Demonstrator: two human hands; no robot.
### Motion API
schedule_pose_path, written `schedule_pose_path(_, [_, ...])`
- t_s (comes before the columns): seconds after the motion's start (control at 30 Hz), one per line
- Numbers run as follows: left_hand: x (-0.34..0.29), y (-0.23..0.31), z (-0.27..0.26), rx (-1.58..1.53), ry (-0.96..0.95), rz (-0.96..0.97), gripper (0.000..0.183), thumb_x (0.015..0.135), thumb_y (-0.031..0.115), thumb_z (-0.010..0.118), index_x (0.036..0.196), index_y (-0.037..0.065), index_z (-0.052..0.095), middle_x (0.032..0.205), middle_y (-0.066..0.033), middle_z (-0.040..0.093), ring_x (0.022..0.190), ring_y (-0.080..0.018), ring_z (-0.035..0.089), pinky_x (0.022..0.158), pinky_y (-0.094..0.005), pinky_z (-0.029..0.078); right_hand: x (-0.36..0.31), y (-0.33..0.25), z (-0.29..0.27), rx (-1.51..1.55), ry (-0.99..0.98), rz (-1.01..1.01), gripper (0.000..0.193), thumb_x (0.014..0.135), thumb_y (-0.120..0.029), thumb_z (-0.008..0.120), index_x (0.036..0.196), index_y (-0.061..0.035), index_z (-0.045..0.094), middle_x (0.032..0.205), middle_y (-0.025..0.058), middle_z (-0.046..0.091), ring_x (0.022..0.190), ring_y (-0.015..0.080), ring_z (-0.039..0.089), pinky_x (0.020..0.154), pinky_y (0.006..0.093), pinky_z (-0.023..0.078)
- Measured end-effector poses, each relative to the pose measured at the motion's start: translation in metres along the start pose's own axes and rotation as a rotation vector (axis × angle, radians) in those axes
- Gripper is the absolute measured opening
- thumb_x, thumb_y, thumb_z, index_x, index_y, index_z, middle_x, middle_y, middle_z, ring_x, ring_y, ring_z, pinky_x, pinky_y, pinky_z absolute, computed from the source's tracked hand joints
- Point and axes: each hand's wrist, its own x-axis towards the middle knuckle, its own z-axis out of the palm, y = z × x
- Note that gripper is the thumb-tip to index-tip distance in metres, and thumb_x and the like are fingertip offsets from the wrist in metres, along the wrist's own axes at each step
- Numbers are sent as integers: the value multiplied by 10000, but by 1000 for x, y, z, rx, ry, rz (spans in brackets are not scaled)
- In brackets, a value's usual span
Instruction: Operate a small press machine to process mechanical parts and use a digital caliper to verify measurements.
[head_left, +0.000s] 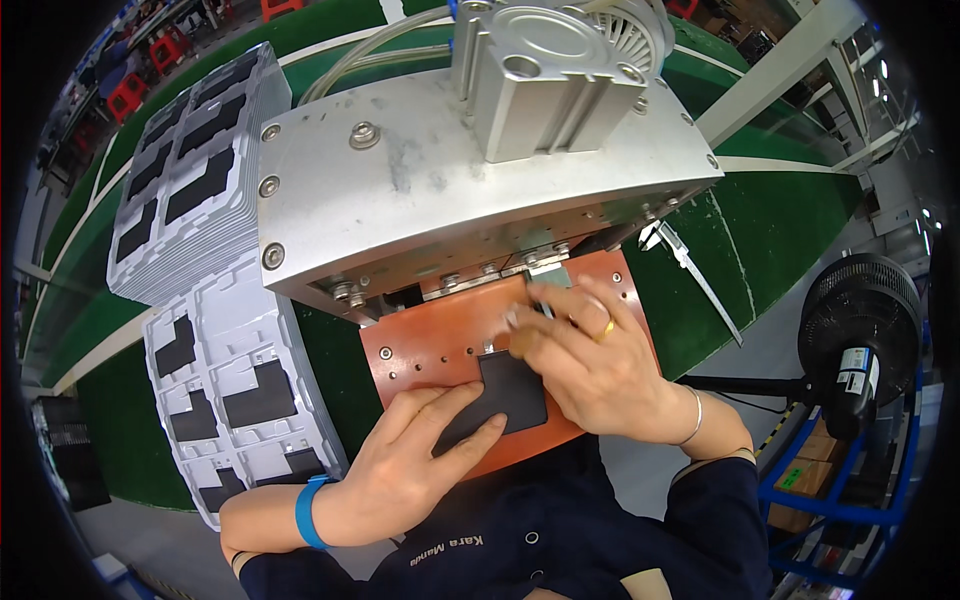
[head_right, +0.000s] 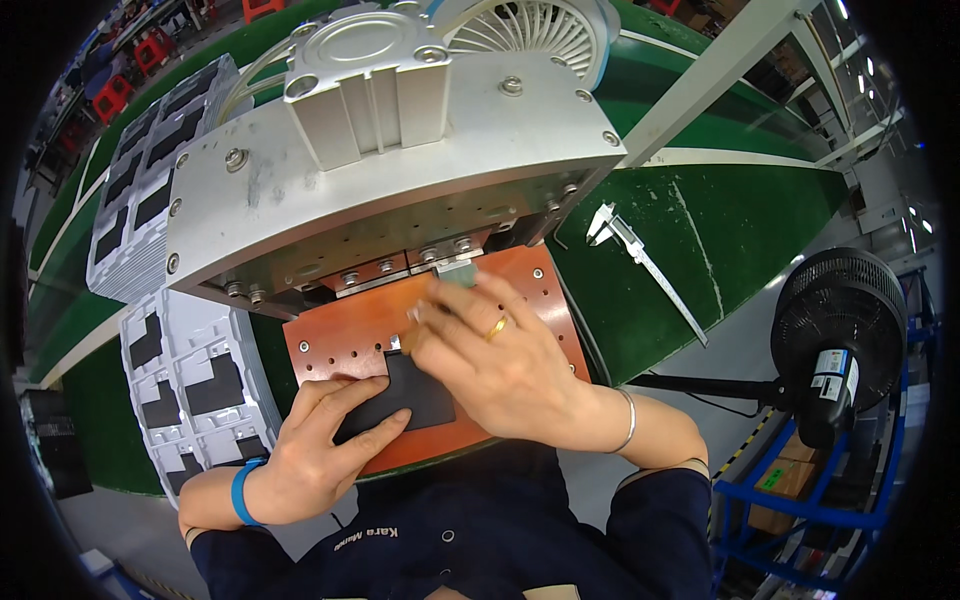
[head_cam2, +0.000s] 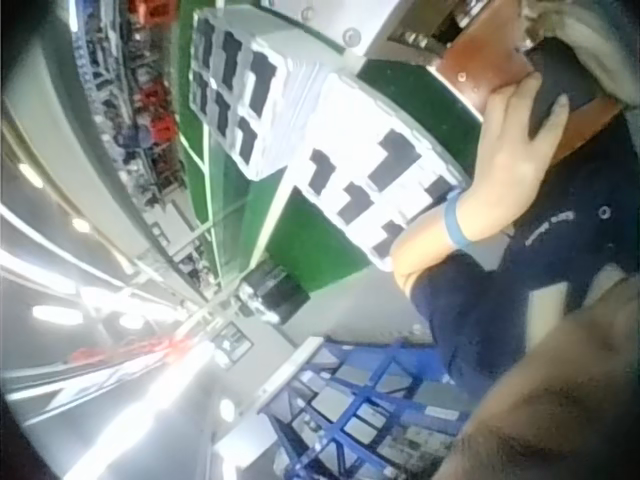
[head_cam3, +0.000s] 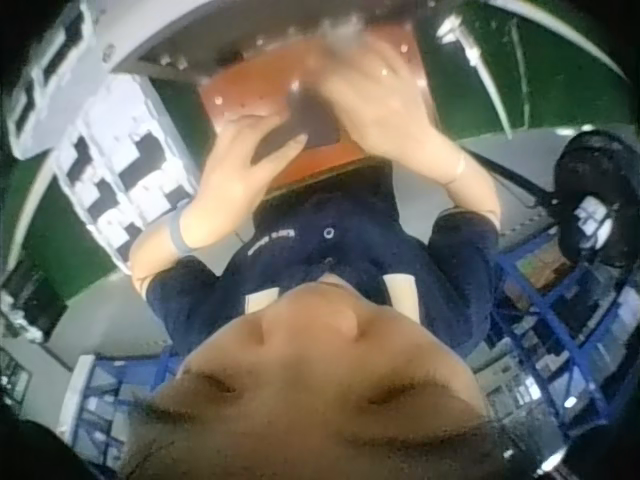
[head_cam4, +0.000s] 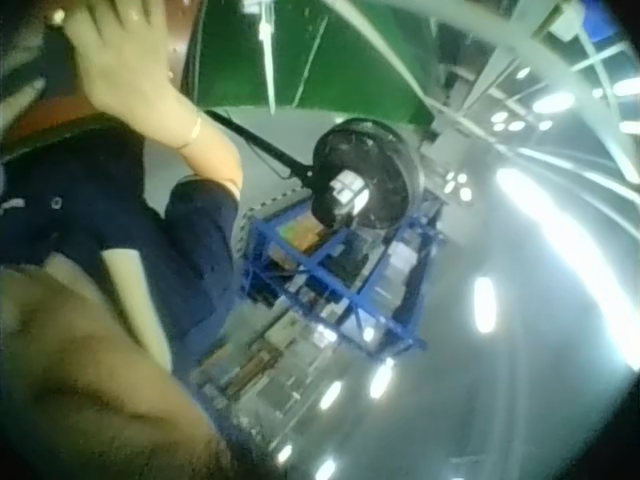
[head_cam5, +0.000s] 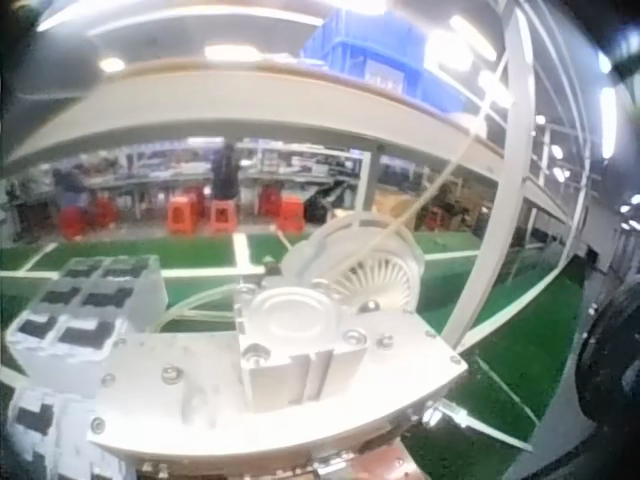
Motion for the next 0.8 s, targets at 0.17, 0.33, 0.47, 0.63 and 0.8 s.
schedule_pose_path(0.17, [1,1,0,29,-1,-6,463,676,47,661,1136,24,721,1239,-230,587,1020,-330,567,885,-382,518,-18,9,-2,125,187,108,334,731,-64,755,1053,-55,666,1223,115,645,1113,297,590,932,416,475])
schedule_pose_path(0.33, [14,-7,-1,43,3,-28,479,668,19,673,1144,21,720,1241,-224,590,1028,-336,562,895,-385,513,-33,15,-19,331,12,142,429,724,-226,843,1094,-78,685,1314,130,602,1106,300,579,889,385,491])
schedule_pose_path(0.47, [27,-14,1,57,25,-66,469,673,3,683,1140,24,729,1242,-213,595,1030,-335,560,895,-386,511,-37,20,-17,337,-76,96,438,766,-339,819,1129,-123,702,1382,72,564,1212,280,532,935,398,487])
schedule_pose_path(0.63, [35,-18,4,90,56,-95,433,683,9,692,1112,30,746,1234,-205,608,1016,-323,558,883,-376,510,-39,22,-14,375,-120,99,432,776,-334,813,1136,-119,711,1374,52,572,1274,266,495,957,391,481])
schedule_pose_path(0.8, [37,-20,2,110,51,-98,436,678,28,700,1110,43,752,1230,-207,622,997,-305,556,874,-365,504,-37,21,-18,369,-165,96,457,782,-318,810,1173,-104,709,1381,42,575,1316,258,474,966,397,476])
